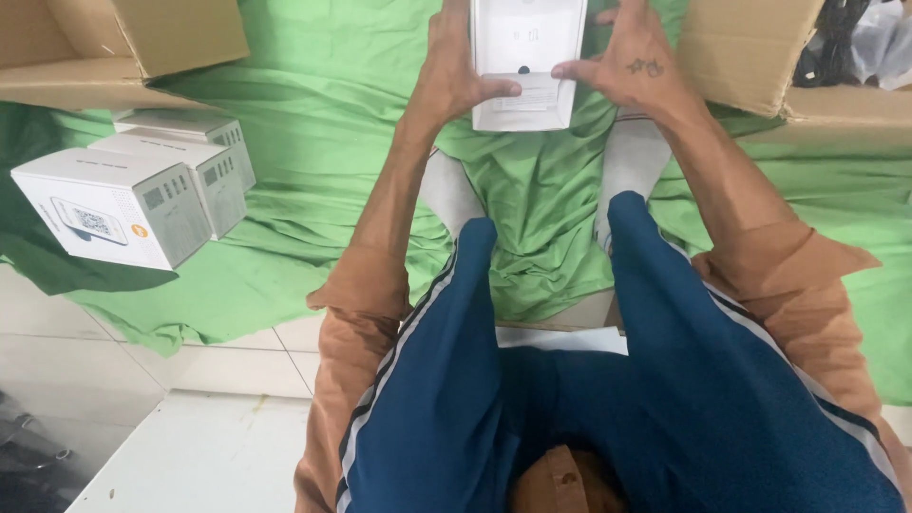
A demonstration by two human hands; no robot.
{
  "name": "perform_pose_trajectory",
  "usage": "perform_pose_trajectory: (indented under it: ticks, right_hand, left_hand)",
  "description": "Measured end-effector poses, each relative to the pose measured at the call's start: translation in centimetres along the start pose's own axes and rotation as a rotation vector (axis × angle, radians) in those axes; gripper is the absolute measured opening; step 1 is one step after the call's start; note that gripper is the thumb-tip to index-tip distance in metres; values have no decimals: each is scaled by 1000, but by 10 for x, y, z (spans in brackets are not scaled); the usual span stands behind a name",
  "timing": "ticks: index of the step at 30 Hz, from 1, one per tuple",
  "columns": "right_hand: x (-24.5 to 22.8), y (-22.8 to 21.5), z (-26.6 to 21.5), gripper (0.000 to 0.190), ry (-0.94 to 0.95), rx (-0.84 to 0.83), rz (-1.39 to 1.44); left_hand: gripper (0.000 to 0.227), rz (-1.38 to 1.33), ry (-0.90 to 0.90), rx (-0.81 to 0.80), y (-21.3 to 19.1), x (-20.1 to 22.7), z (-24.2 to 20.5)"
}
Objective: The person unpacks and organizes electronic devices from their white boxes and cardboard shipping boxes while sitting on a cloth on the floor.
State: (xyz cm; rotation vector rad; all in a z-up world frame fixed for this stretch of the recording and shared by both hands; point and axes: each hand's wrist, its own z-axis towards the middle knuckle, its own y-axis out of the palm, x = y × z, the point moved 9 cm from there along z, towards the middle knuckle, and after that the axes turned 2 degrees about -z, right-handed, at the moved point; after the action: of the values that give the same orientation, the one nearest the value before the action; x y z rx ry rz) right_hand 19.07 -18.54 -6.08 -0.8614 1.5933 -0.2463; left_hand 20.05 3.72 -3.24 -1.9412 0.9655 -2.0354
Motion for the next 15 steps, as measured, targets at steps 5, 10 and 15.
perform_pose_trajectory:
  ticks: [5,10,15]
  right_hand:
    - [-19,23,-4,89,-168,-34,-134]
    - [-5,27,1,78,-82,-10,-209]
    - [29,-12,-1,51,224,81,-137]
  left_hand:
    - [98,292,-117,11,28,-34,-8]
    - [97,328,-224,24,16,-31,-3]
    - [72,-289,-374,151,-1,-96,-4]
